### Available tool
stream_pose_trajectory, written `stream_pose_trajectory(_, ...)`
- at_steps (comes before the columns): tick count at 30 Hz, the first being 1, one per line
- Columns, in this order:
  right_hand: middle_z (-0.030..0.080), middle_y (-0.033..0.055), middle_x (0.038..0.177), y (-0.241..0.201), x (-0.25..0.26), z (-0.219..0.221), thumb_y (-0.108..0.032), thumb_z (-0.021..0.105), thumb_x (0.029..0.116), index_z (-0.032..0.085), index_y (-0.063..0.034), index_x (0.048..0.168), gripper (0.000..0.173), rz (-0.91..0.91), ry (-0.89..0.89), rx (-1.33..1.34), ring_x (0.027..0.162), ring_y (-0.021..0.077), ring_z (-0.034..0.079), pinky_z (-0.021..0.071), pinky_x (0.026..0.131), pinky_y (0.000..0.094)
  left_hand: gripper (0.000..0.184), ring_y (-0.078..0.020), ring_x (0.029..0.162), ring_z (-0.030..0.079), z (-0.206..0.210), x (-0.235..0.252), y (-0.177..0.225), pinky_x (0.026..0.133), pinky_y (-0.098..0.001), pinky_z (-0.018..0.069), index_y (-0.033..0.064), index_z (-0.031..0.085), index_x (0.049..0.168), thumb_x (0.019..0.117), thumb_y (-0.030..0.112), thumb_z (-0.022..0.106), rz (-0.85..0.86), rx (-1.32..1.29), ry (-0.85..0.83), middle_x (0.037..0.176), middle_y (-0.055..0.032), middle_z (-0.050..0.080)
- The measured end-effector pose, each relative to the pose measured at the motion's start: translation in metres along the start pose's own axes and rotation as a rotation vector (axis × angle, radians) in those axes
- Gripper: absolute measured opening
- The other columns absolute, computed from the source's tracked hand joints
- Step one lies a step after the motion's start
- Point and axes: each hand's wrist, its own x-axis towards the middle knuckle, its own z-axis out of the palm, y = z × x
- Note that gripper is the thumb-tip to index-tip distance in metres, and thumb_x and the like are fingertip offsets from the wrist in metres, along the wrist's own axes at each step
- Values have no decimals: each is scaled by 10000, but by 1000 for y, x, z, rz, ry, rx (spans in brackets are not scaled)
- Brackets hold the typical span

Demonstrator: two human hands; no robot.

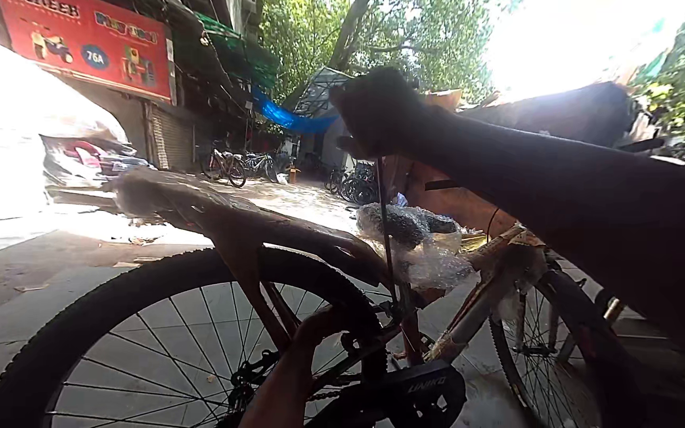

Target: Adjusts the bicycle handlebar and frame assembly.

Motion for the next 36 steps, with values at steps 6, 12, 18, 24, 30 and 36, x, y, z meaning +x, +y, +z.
stream_pose_trajectory(6, 661, 239, 1029, -15, 23, 13, -454, 704, 863, 634, 34, 1047, 526, 13, 13, 36, 1013, 421, 655, 496, 814, 586, 484, -103, 1005, 672, 4, 13, -12, 930, -336, 557, 75, 694, 1153, 733, 189, 905, -344, -41, 124, 1063, -17, 718)
stream_pose_trajectory(12, 579, -14, 729, -22, 39, 31, -472, 553, 1012, 650, -145, 781, 412, -30, 515, 745, 729, 153, 592, 461, 692, 413, 459, -102, 1011, 667, 1, 10, -9, 931, -343, 550, 90, 692, 1154, 766, 237, 886, -388, 42, 159, 1064, -15, 716)
stream_pose_trajectory(18, 642, 98, 1028, -22, 16, 45, -381, 359, 1132, 601, -66, 1213, 406, 521, 214, 2065, 874, 176, 662, 571, 731, 340, 491, -146, 967, 692, 2, 15, -12, 895, -367, 571, 96, 700, 1152, 729, 219, 918, -444, -1, 161, 1047, -38, 729)
stream_pose_trajectory(24, 387, -36, 572, -34, 15, 53, -292, 410, 1098, 583, -78, 984, 298, 702, -47, 2319, 379, 41, 313, 279, 342, 173, 388, -146, 876, 700, 2, 16, -8, 815, -342, 590, 74, 714, 1083, 761, 187, 896, -450, -30, 125, 987, -46, 731)
stream_pose_trajectory(30, 521, 13, 706, -47, 1, 74, -301, 507, 1088, 589, -66, 1076, 250, 369, 36, 2294, 476, 66, 430, 365, 416, 187, 331, -124, 824, 684, 3, 13, -9, 786, -321, 573, 97, 725, 1063, 772, 156, 873, -420, -30, 115, 934, -28, 729)
stream_pose_trajectory(36, 556, 38, 730, -38, -8, 59, -241, 490, 1100, 665, -45, 1249, 302, 426, 235, 2074, 478, 74, 412, 329, 414, 194, 353, -146, 833, 688, 6, 12, -9, 798, -338, 578, 80, 729, 1054, 745, 146, 886, -438, -63, 167, 941, -47, 732)
